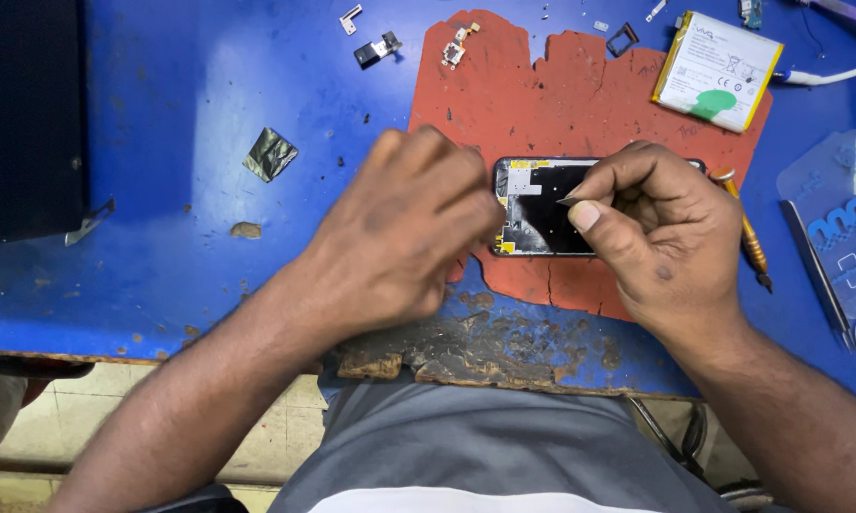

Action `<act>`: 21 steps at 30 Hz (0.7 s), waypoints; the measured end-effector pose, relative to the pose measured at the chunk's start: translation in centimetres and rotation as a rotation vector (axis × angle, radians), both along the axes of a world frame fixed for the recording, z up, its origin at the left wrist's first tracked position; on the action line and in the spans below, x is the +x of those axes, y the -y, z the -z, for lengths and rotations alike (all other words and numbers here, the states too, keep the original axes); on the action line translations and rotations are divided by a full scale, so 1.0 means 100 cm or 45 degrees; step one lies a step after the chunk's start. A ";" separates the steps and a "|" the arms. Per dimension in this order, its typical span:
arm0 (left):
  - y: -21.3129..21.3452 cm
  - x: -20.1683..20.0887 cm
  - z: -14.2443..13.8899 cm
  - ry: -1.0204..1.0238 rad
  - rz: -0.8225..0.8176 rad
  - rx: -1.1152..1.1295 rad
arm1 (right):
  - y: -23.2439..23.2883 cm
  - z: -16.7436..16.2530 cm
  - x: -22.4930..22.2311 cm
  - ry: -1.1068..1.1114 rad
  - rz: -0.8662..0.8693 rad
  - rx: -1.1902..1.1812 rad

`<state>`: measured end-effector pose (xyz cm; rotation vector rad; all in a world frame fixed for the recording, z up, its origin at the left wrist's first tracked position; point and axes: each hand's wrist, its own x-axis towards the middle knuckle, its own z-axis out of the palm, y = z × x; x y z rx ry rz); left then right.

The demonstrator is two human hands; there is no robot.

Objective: The person repairs a smartphone at a workbench. They pry at the phone's edge, separate the back cover, press and seat internal components and the display assembly into the frame by hand, and pick up a screwdriver to work on the phone body.

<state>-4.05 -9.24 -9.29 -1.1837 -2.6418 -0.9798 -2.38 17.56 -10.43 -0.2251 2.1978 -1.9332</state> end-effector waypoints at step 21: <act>0.012 0.002 0.003 0.188 -0.201 0.002 | 0.046 -0.054 -0.024 -0.489 -0.249 0.843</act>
